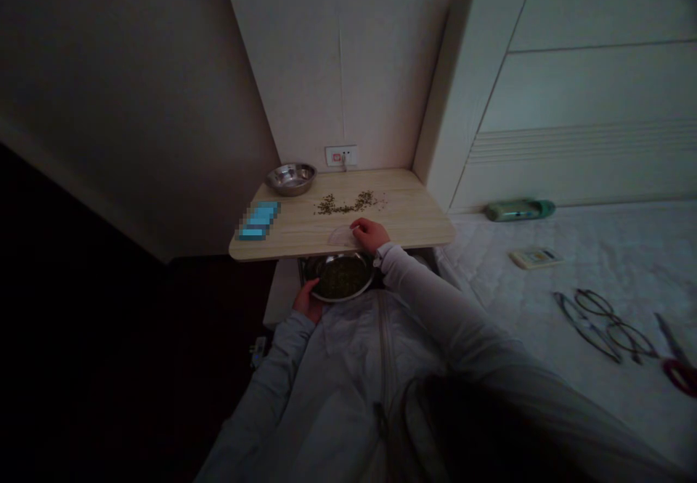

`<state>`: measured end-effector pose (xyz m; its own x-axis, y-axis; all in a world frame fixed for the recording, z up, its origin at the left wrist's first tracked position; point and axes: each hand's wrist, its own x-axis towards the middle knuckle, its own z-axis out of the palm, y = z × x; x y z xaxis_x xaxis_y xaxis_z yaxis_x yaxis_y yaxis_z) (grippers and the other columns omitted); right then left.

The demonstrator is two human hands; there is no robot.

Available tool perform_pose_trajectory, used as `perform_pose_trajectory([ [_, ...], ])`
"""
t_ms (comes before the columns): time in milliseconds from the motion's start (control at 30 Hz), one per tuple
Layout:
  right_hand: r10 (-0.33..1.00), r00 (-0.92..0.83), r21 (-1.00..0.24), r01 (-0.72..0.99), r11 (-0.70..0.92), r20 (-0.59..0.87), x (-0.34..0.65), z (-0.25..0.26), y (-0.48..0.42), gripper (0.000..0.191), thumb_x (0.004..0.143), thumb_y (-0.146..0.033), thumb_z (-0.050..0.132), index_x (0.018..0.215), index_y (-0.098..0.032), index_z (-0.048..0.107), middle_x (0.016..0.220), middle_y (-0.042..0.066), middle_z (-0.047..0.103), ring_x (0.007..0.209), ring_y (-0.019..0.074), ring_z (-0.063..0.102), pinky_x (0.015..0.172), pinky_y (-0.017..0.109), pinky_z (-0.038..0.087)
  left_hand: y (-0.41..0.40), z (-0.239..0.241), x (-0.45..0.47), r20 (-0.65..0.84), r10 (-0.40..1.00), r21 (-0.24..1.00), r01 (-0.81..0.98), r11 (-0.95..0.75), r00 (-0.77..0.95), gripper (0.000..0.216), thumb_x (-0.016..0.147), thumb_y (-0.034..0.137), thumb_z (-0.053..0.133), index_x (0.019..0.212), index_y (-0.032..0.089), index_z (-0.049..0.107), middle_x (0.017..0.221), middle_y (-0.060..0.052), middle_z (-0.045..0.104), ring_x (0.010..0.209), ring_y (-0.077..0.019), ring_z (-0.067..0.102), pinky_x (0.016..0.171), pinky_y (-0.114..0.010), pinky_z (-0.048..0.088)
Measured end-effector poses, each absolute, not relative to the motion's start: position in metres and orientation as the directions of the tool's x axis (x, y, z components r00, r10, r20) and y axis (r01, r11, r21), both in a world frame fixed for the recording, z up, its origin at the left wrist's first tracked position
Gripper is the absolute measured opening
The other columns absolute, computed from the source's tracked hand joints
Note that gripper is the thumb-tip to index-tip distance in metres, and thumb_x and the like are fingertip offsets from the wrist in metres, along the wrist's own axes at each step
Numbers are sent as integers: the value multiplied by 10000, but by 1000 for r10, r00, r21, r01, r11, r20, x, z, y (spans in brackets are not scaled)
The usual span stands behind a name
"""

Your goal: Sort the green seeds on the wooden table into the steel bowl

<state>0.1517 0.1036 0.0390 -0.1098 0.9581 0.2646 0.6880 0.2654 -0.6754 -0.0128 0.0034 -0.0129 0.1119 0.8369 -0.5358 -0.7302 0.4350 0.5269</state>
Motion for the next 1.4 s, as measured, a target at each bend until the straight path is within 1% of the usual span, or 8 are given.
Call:
perform_pose_trajectory([
  [367,959,-116,-671,693,264,258,152,40,103,236,668,-266,394,817,-205,567,580,-30,525,563,95,453,550,208,332,4,-14,-12,-540,841,547,-745,383,36,254,647,127,463,874,121,576,694,-44,653,826,-191,570,744,-315,446],
  [467,961,-116,-667,699,258,250,152,41,103,239,669,-269,396,823,-206,567,586,-30,530,572,95,452,562,209,335,4,-14,-12,-538,840,542,-735,407,68,287,673,148,436,931,130,559,729,-47,656,844,-196,564,757,-335,440],
  [567,960,-117,-668,696,261,254,152,41,103,237,668,-268,398,823,-206,567,592,-30,532,578,95,452,570,208,337,5,-14,-13,-537,838,533,-730,428,99,287,687,168,418,936,138,558,750,-49,655,854,-204,560,766,-351,436],
  [733,957,-116,-664,698,269,266,152,40,103,235,665,-259,394,815,-205,567,590,-29,527,569,94,453,555,205,335,5,-15,-13,-538,838,530,-737,419,90,267,678,168,433,907,138,568,756,-50,655,875,-203,551,763,-337,437],
  [933,959,-114,-667,697,264,261,152,39,104,241,668,-266,394,824,-208,568,587,-29,530,571,101,461,564,213,343,5,-16,-12,-524,845,530,-738,418,102,328,672,173,431,977,121,540,772,-54,654,866,-207,554,771,-357,430],
  [1033,959,-114,-668,696,263,259,152,39,104,240,666,-264,393,823,-210,566,596,-29,534,577,99,461,572,213,344,5,-17,-13,-526,842,520,-741,425,114,315,671,171,429,958,117,546,760,-56,655,869,-207,553,783,-357,424],
  [1200,955,-111,-672,688,275,276,153,38,103,232,660,-263,394,808,-207,564,592,-31,529,577,95,455,567,210,336,5,-16,-12,-535,839,521,-744,418,98,240,659,160,446,857,117,574,716,-59,654,887,-213,544,784,-344,426],
  [1400,954,-108,-681,678,276,280,153,35,105,232,659,-282,395,805,-210,561,578,-37,516,555,90,445,544,205,324,4,-13,-10,-527,845,522,-752,403,87,244,658,134,445,862,142,579,726,-45,653,900,-205,538,793,-334,423],
])
